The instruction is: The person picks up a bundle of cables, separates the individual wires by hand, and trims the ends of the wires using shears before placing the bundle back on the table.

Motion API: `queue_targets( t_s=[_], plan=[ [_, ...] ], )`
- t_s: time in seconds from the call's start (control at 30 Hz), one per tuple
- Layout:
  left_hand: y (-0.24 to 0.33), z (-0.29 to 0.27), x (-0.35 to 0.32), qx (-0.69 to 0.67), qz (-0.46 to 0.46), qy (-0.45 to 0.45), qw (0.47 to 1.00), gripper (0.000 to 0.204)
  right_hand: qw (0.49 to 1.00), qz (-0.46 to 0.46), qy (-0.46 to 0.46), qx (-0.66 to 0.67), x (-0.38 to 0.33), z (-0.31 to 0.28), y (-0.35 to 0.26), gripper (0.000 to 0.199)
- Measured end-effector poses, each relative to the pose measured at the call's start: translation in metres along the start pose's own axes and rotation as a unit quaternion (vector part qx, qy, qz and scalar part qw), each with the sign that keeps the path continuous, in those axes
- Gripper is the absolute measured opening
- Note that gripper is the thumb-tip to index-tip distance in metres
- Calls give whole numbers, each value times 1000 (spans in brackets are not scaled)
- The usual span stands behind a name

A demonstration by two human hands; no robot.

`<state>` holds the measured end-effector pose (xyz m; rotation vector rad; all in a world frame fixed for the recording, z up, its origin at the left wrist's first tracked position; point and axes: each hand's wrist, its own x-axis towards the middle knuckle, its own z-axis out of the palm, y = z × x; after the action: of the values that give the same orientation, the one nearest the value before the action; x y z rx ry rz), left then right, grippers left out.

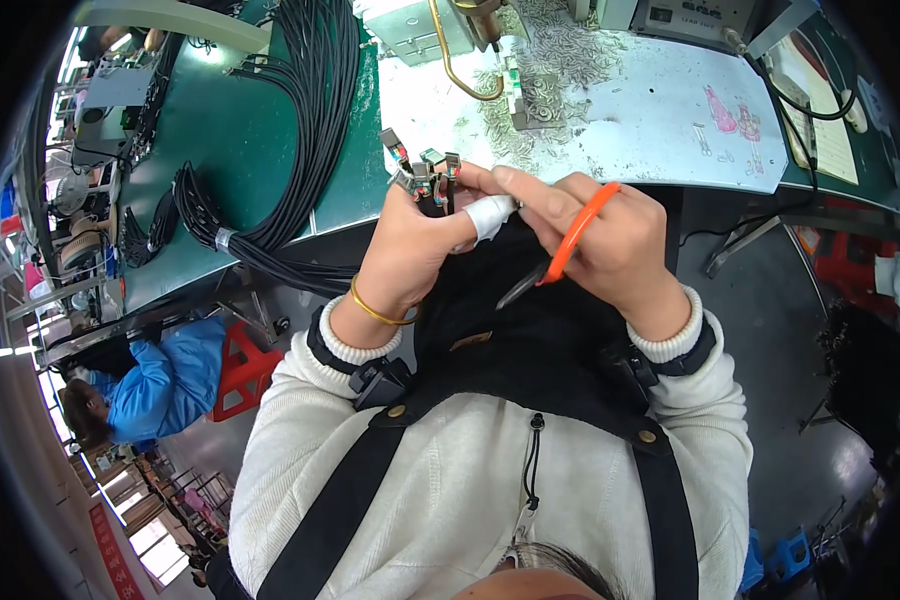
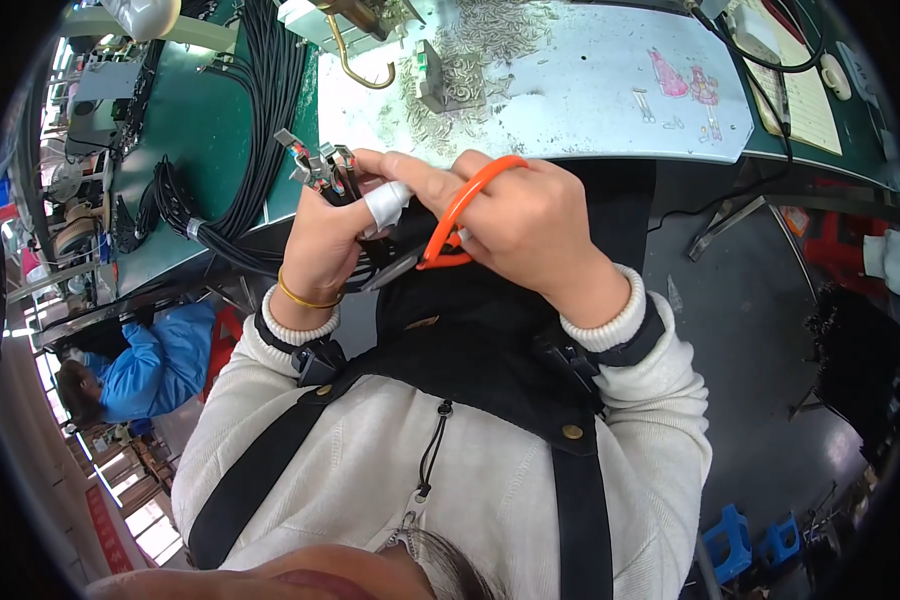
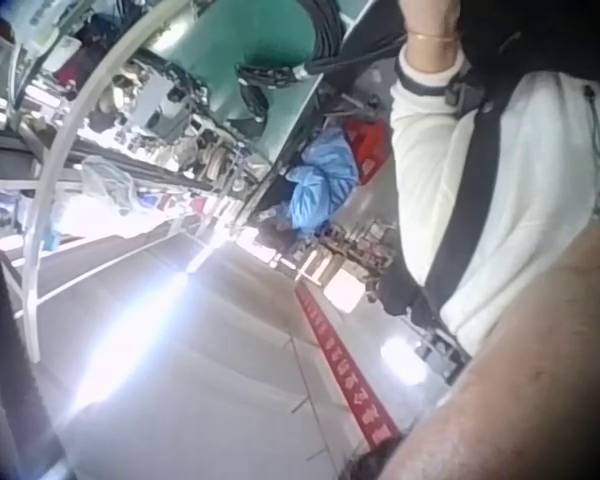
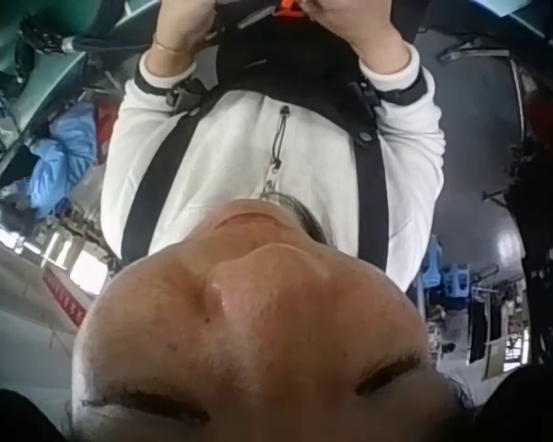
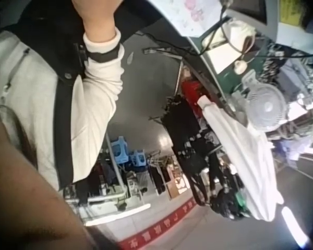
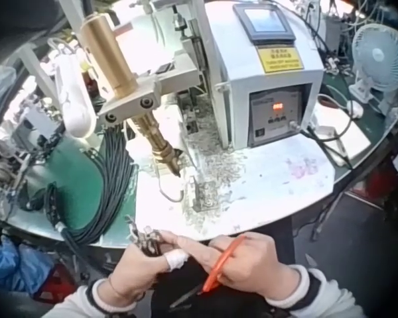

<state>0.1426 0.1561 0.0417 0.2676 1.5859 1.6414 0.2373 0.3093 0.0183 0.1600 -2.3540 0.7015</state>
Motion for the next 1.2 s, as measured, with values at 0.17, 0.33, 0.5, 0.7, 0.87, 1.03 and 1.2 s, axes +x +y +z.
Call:
queue_targets(
  t_s=[0.17,0.33,0.5,0.7,0.87,1.03,1.2],
  plan=[
    [6,8,0,71,28,19,997,17,996,-53,-32,-63,-1,-3,-1,22],
    [-12,14,1,158,219,49,962,19,997,75,17,29,-6,9,-9,14],
    [-11,12,4,236,278,73,928,17,746,420,0,517,6,5,-15,4],
    [5,8,2,14,17,21,1000,16,799,357,24,482,-6,16,-8,12],
    [8,10,0,41,83,49,994,16,934,274,-85,210,-11,10,-11,23],
    [5,9,4,86,143,45,985,15,954,248,-114,125,-13,14,-18,26],
    [16,1,19,62,61,12,996,15,931,289,-124,187,-17,22,-12,25]
  ],
)
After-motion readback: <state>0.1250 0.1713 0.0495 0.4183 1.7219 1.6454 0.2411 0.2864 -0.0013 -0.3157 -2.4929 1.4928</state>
